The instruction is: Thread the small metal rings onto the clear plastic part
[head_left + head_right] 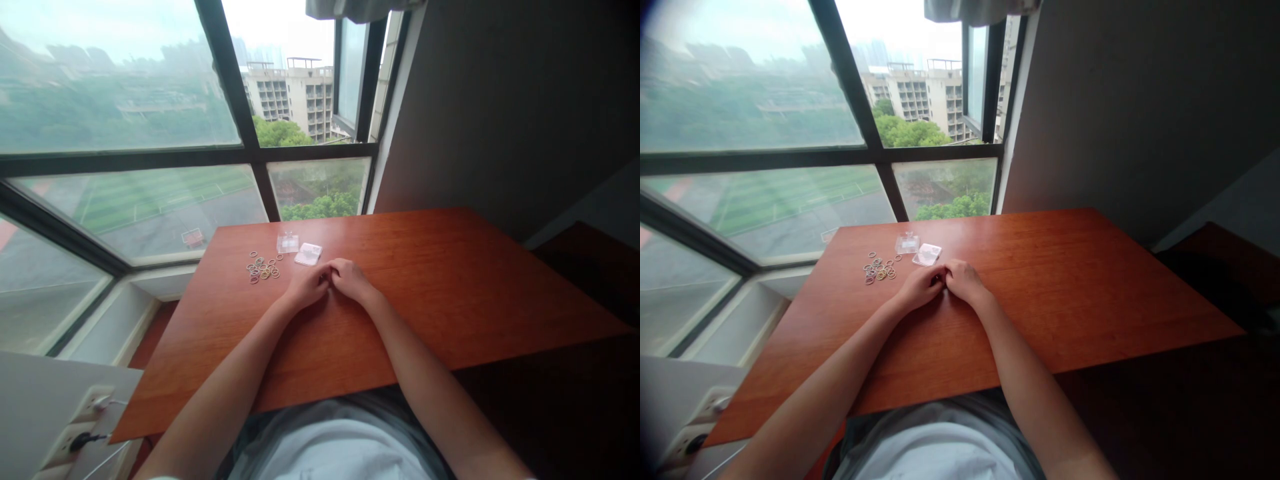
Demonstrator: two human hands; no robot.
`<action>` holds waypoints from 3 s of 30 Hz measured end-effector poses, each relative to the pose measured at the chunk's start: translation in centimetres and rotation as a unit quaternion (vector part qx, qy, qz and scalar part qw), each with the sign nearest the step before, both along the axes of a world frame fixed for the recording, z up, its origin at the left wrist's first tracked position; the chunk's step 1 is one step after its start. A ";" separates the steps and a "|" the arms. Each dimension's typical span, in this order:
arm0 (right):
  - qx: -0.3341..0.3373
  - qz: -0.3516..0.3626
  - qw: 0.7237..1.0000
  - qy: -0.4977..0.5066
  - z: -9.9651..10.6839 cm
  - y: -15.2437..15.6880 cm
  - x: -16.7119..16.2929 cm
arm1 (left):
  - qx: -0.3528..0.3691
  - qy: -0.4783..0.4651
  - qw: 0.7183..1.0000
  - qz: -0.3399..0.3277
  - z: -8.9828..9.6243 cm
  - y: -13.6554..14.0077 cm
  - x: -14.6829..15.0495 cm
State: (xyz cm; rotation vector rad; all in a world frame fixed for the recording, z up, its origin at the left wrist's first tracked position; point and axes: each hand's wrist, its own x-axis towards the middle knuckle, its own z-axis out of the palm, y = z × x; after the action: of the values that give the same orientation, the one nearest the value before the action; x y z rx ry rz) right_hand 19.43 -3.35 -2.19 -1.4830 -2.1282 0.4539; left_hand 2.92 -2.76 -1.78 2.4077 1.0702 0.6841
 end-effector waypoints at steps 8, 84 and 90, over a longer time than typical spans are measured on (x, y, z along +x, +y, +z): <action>0.004 -0.002 1.000 0.002 -0.1 0.0 0.0 | 0.003 0.000 1.000 -0.002 0.0 0.0 0.0; 0.000 0.001 1.000 -0.003 0.3 -0.2 0.0 | 0.004 0.019 1.000 0.008 0.1 0.0 0.0; 0.004 0.001 1.000 0.002 0.3 -0.2 0.0 | 0.008 0.017 1.000 0.007 0.1 0.0 0.0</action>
State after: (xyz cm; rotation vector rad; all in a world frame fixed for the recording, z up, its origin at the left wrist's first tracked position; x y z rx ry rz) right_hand 19.44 -3.58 -1.88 -1.4746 -2.1254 0.4493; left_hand 2.94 -2.76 -1.71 2.4351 1.1006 0.6610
